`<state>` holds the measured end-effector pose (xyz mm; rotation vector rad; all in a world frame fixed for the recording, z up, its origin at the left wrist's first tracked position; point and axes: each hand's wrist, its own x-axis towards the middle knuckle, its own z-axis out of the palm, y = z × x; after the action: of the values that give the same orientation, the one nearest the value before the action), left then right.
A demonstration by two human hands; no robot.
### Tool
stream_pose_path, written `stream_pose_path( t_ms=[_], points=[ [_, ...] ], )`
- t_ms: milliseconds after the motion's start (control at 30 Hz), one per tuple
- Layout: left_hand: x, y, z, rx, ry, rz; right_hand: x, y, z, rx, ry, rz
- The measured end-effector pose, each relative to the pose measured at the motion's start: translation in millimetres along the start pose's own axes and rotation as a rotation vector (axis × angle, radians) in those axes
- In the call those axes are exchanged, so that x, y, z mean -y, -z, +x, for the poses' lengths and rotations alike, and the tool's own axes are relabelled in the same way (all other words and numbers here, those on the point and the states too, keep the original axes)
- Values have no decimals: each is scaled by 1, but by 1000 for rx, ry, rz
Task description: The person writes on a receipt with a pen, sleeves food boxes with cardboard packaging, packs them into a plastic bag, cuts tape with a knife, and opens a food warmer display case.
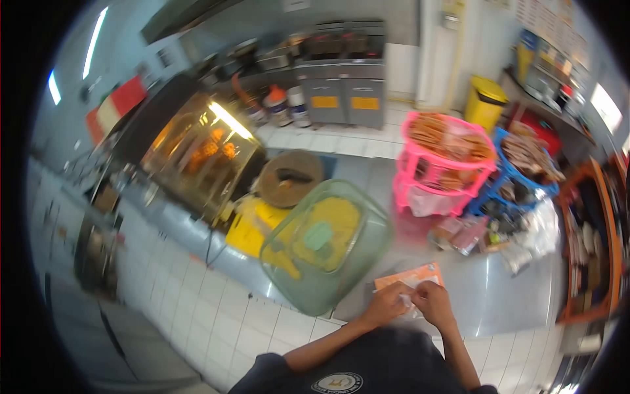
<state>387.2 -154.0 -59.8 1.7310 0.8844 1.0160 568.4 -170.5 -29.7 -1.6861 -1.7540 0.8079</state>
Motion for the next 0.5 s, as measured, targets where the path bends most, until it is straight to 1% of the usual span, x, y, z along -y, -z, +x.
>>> stream_pose_path(
  t_ms=[100, 200, 300, 400, 500],
  points=[
    [3, 4, 1, 67, 67, -39, 1, -2, 4, 12, -3, -74],
    [7, 0, 2, -6, -6, -22, -2, -6, 8, 16, 24, -144],
    [10, -4, 3, -38, 40, -22, 3, -6, 11, 52, 4, -194],
    [9, 0, 8, 16, 67, -45, 0, -10, 9, 15, 47, -224],
    [9, 7, 9, 104, 81, 23, 4, -11, 7, 13, 32, -221]
  ],
)
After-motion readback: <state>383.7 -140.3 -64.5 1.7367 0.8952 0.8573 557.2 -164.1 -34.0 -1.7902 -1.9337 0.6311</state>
